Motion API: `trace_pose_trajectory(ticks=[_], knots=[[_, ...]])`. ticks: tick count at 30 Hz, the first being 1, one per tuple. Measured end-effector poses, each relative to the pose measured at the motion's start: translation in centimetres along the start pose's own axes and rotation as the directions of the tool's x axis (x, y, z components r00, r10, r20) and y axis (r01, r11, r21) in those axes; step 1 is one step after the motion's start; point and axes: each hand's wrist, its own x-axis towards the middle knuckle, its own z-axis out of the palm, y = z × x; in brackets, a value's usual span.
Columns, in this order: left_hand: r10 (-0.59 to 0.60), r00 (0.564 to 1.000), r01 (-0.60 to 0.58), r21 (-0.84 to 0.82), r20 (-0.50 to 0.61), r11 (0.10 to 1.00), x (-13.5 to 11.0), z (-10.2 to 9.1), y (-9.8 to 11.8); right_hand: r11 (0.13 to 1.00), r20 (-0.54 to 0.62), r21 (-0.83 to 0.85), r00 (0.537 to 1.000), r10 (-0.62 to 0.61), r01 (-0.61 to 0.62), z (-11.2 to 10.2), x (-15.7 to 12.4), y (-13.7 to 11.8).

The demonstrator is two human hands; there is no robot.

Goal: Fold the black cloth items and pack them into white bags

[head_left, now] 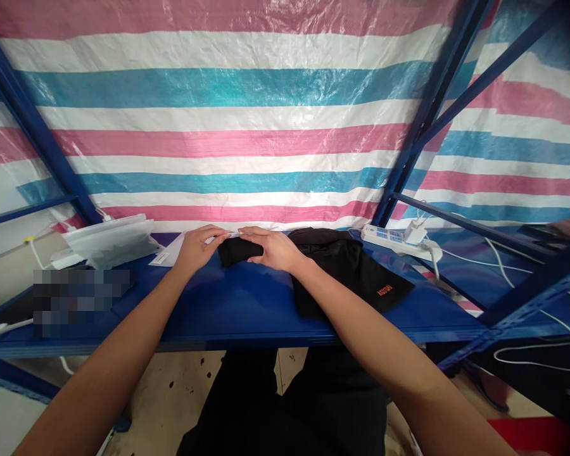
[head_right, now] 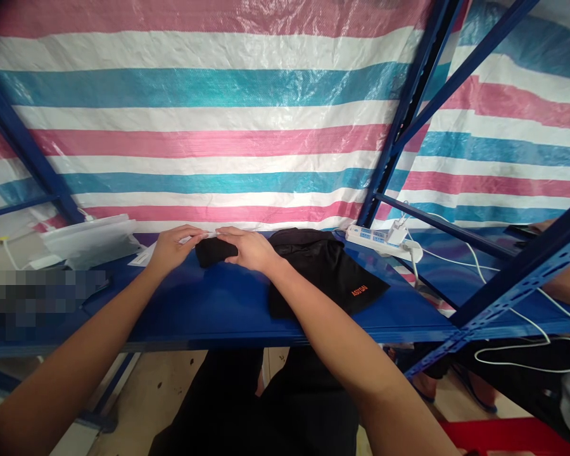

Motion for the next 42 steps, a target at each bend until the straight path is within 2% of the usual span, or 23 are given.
trace_pose_trajectory(ticks=[6, 11, 23, 27, 30, 34, 36, 38, 40, 42], knots=[[-0.005, 0.997, 0.006, 0.017, -0.08, 1.0, 0.2, -1.2, -1.1, 0.999, -0.015, -0.004, 0.999, 0.046, -0.047, -0.6, -0.3, 1.9], [-0.139, 0.966, 0.147, 0.023, -0.22, 0.989, 0.4, -2.2, -2.2, 0.993, -0.027, -0.028, 0.993, 0.117, -0.118, -1.3, -0.8, 3.6], [-0.183, 0.955, 0.191, 0.01, -0.232, 0.982, 0.5, -2.0, -2.6, 0.991, -0.031, -0.039, 0.991, 0.131, -0.132, -1.2, -0.8, 4.2], [-0.252, 0.92, 0.246, -0.059, -0.299, 0.967, 0.4, -2.4, -3.5, 0.986, -0.007, -0.039, 0.987, 0.162, -0.162, -0.8, -1.3, 5.1], [-0.309, 0.894, 0.313, -0.042, -0.324, 0.949, 0.4, -2.6, -3.9, 0.987, 0.002, -0.046, 0.988, 0.155, -0.155, -0.7, -1.5, 5.4], [-0.324, 0.902, 0.344, 0.021, -0.287, 0.939, 0.4, -2.5, -4.1, 0.99, -0.006, -0.049, 0.991, 0.132, -0.132, -0.6, -1.4, 4.8], [-0.296, 0.911, 0.327, 0.067, -0.288, 0.943, 0.3, -2.4, -4.0, 0.992, -0.003, -0.034, 0.993, 0.122, -0.122, -0.5, -1.3, 4.4], [-0.196, 0.928, 0.257, 0.164, -0.318, 0.952, 0.3, -2.3, -3.8, 0.992, -0.005, -0.039, 0.992, 0.122, -0.122, -0.6, -1.2, 4.2], [-0.031, 0.948, 0.122, 0.272, -0.317, 0.954, 0.2, -2.2, -3.2, 0.989, -0.003, -0.072, 0.991, 0.13, -0.13, -0.6, -1.2, 4.0], [0.128, 0.964, -0.05, 0.316, -0.232, 0.947, 0.2, -1.8, -2.3, 0.985, 0.008, -0.114, 0.991, 0.13, -0.128, -0.7, -1.2, 3.8]])
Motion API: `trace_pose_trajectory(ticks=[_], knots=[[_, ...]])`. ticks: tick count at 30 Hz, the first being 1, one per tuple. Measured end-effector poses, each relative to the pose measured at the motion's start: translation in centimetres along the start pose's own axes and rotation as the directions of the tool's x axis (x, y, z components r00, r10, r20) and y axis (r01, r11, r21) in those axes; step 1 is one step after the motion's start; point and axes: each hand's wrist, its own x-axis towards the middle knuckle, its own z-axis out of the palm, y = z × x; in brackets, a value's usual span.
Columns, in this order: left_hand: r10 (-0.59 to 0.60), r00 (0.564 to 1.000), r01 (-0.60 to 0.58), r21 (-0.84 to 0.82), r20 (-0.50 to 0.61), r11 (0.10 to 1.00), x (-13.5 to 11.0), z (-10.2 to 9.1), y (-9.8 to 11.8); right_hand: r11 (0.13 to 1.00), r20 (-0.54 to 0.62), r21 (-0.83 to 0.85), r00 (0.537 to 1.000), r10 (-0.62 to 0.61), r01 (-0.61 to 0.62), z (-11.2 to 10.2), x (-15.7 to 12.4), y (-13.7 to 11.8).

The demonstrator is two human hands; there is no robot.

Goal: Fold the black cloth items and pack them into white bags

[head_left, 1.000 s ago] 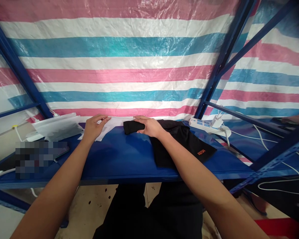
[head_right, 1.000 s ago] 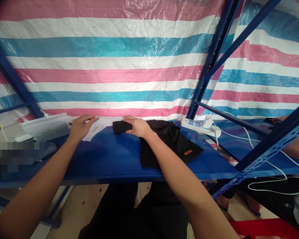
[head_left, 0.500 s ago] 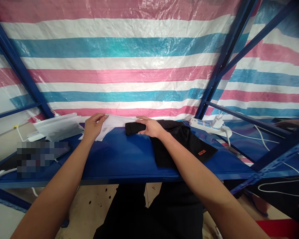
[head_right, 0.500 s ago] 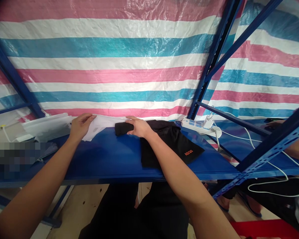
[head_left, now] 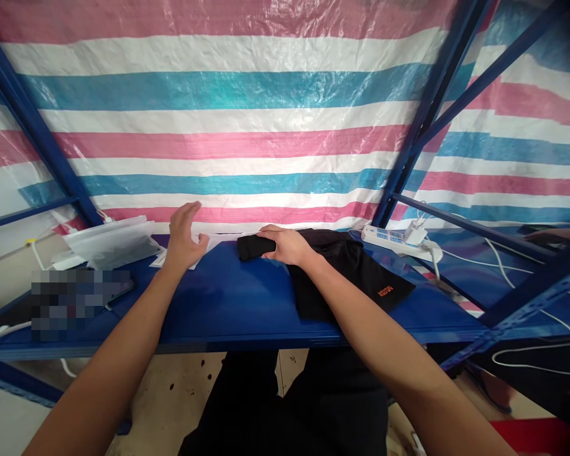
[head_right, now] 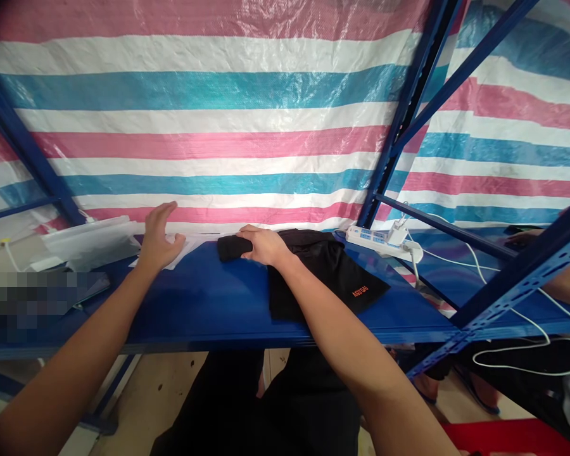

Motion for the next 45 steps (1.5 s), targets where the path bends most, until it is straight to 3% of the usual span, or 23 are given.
trace_pose_trajectory(ticks=[3, 7, 13, 22, 28, 33, 39, 45], knots=[[0.195, 0.971, -0.181, -0.103, 0.139, 0.978, -0.3, 0.8, 1.5, 0.999, 0.015, -0.031, 0.999, -0.035, 0.036, -0.1, 0.0, -0.7], [0.263, 0.929, -0.223, -0.174, 0.261, 0.959, -0.7, 2.2, 2.6, 0.995, 0.02, -0.042, 0.996, -0.086, 0.086, 0.0, 0.1, -1.9], [0.239, 0.93, -0.222, -0.09, 0.28, 0.971, -0.6, 2.1, 1.5, 0.992, 0.048, -0.071, 0.994, -0.099, 0.102, -0.2, 0.4, -2.4], [0.127, 0.95, -0.16, 0.097, 0.286, 0.982, -0.4, 0.5, -4.1, 0.993, 0.023, -0.109, 0.999, 0.042, -0.039, -0.8, 0.0, 0.6], [0.057, 0.955, -0.1, 0.136, 0.291, 0.986, -0.5, 0.2, -4.6, 0.992, 0.03, -0.106, 0.997, 0.078, -0.074, -0.9, -0.2, 1.4], [-0.023, 0.945, -0.021, 0.132, 0.326, 0.991, -0.7, 0.2, -3.8, 0.993, 0.017, -0.089, 0.996, 0.082, -0.08, -1.0, -0.1, 1.6], [0.127, 0.936, -0.082, -0.146, 0.327, 0.986, -0.7, 0.4, -0.4, 0.998, 0.003, -0.049, 0.999, 0.047, -0.047, -0.9, -0.1, 1.3], [0.159, 0.918, -0.083, -0.218, 0.363, 0.972, -0.8, 1.0, 1.5, 0.998, 0.011, -0.053, 0.999, 0.04, -0.04, -0.8, -0.1, 1.1]])
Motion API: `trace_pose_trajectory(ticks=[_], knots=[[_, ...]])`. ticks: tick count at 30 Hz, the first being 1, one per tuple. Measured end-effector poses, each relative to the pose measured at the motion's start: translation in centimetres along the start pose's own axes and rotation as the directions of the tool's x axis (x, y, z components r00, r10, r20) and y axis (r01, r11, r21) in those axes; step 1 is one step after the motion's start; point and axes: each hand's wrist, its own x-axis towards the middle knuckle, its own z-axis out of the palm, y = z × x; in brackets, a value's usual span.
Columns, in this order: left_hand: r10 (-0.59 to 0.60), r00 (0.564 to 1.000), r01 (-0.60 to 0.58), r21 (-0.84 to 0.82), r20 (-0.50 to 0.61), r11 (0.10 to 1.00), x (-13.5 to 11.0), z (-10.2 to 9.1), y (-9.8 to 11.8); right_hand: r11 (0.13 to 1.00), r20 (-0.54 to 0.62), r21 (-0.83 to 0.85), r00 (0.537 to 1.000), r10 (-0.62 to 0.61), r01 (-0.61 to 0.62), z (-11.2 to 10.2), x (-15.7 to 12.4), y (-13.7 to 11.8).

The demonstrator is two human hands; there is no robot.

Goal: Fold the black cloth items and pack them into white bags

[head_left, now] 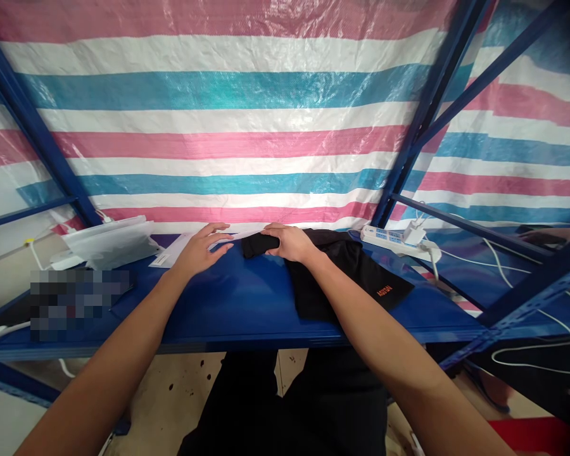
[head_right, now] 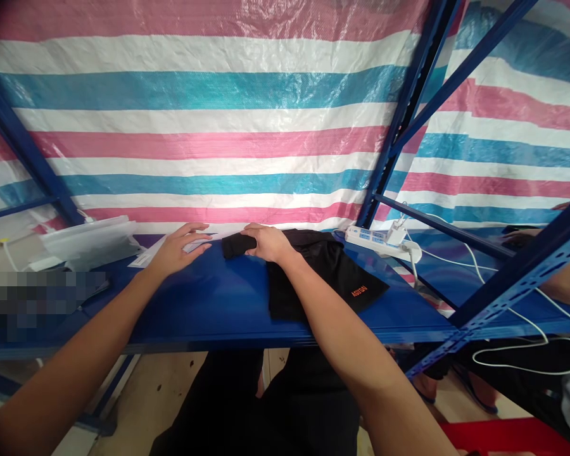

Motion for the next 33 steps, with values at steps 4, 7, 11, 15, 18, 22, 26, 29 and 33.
trace_pose_trajectory(ticks=[4, 7, 11, 15, 18, 22, 26, 29, 33], knots=[[-0.03, 0.996, 0.027, 0.034, 0.088, 0.999, -0.1, 0.6, -0.1, 1.0, -0.007, 0.002, 1.0, -0.02, 0.02, 0.1, 0.0, 0.0], [-0.083, 0.992, 0.077, 0.073, 0.091, 0.994, -0.3, 1.1, -0.9, 1.0, -0.009, 0.007, 1.0, -0.024, 0.024, 0.2, -0.1, 0.0], [-0.186, 0.983, 0.186, 0.118, -0.01, 0.975, -0.5, 1.8, -2.7, 0.999, -0.006, 0.03, 1.0, -0.023, 0.023, 0.1, 0.0, -0.1], [-0.258, 0.958, 0.278, 0.176, -0.13, 0.944, -0.4, 1.9, -3.6, 0.993, 0.03, 0.108, 0.998, -0.051, 0.047, -0.8, 0.0, -0.2], [-0.282, 0.932, 0.33, 0.208, -0.229, 0.921, -0.3, 1.8, -3.2, 0.963, 0.058, 0.268, 0.998, 0.006, -0.021, -2.3, -0.3, -0.6], [-0.259, 0.93, 0.326, 0.256, -0.262, 0.91, -0.2, 1.9, -2.0, 0.72, 0.201, 0.669, 0.978, 0.065, -0.185, -4.2, -0.8, -2.3], [-0.206, 0.959, 0.258, 0.297, -0.197, 0.919, 0.0, 2.4, -0.1, 0.499, 0.201, 0.829, 0.967, 0.157, -0.253, -3.7, -0.5, -4.4], [-0.162, 0.969, 0.214, 0.305, -0.188, 0.928, 0.2, 2.9, 1.3, 0.613, 0.091, 0.76, 0.969, 0.23, -0.217, -2.5, 0.2, -5.0], [-0.163, 0.974, 0.204, 0.31, -0.154, 0.928, 0.6, 3.2, 2.4, 0.917, -0.178, 0.392, 0.972, 0.152, -0.071, -2.0, 0.5, -4.4]])
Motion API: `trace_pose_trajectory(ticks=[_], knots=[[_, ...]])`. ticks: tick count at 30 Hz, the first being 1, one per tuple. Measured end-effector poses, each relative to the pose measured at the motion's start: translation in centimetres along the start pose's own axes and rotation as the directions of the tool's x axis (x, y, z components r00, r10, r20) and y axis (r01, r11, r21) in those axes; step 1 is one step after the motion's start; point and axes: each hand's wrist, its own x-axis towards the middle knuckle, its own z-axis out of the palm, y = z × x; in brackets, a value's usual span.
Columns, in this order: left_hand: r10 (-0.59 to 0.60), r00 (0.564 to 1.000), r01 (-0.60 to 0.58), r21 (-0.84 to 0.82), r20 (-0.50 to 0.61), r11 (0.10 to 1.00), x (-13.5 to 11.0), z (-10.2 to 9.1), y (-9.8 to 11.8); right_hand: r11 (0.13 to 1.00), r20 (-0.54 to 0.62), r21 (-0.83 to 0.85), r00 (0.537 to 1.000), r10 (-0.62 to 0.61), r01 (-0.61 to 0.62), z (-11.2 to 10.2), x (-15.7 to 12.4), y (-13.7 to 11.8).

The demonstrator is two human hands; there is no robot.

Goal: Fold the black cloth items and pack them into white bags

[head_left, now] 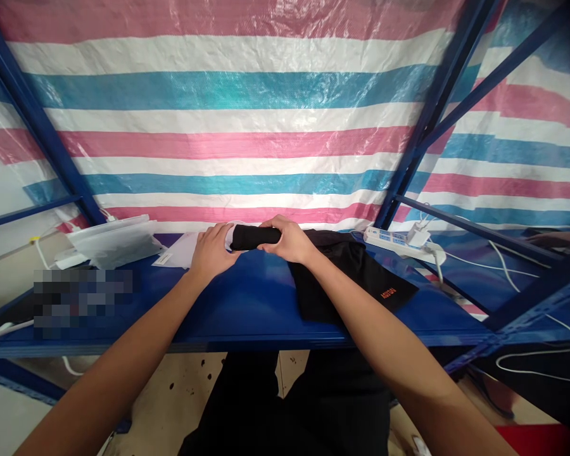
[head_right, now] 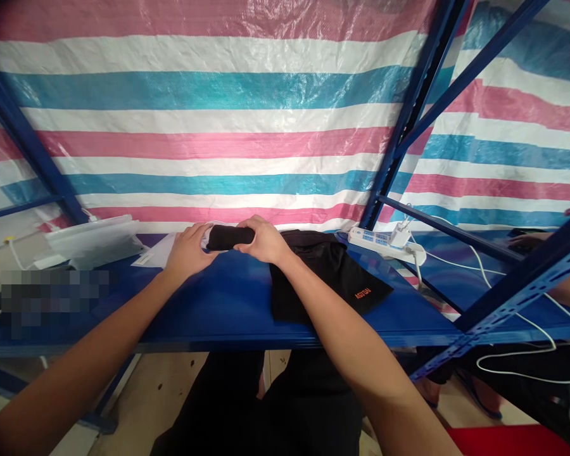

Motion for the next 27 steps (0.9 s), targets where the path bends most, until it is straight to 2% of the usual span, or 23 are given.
trace_pose_trajectory(ticks=[3, 7, 10, 12, 16, 21, 24, 27], knots=[[0.014, 1.0, -0.014, 0.011, 0.02, 1.0, 0.1, -0.2, 0.5, 0.952, 0.027, -0.294, 0.996, -0.083, 0.087, -0.4, -0.3, -0.2], [0.055, 0.997, -0.054, -0.024, 0.062, 0.998, 0.1, -0.3, 1.3, 0.767, 0.159, -0.6, 0.974, -0.163, 0.226, 0.1, -0.8, -1.9], [0.128, 0.987, -0.116, -0.12, 0.094, 0.986, 0.1, -0.6, 1.6, 0.635, 0.271, -0.685, 0.934, -0.232, 0.357, 1.2, -1.0, -3.1], [0.198, 0.971, -0.167, -0.212, 0.133, 0.963, 0.0, -1.0, 1.2, 0.595, 0.319, -0.693, 0.913, -0.255, 0.408, 1.7, -1.1, -3.5], [0.233, 0.952, -0.153, -0.348, 0.201, 0.925, -0.2, -2.1, -0.1, 0.6, 0.319, -0.69, 0.914, -0.249, 0.404, 1.5, -1.2, -3.6], [0.143, 0.979, -0.067, -0.431, 0.148, 0.9, -0.1, -2.3, -1.6, 0.628, 0.302, -0.681, 0.926, -0.228, 0.377, 1.1, -1.4, -3.4], [0.116, 0.967, -0.017, -0.401, 0.226, 0.916, -0.1, -1.5, -2.2, 0.697, 0.263, -0.623, 0.934, -0.24, 0.355, 1.4, -1.4, -2.9], [0.14, 0.952, -0.026, -0.382, 0.272, 0.924, -0.2, -0.8, -2.4, 0.801, 0.2, -0.5, 0.944, -0.263, 0.329, 2.2, -1.5, -2.0]])
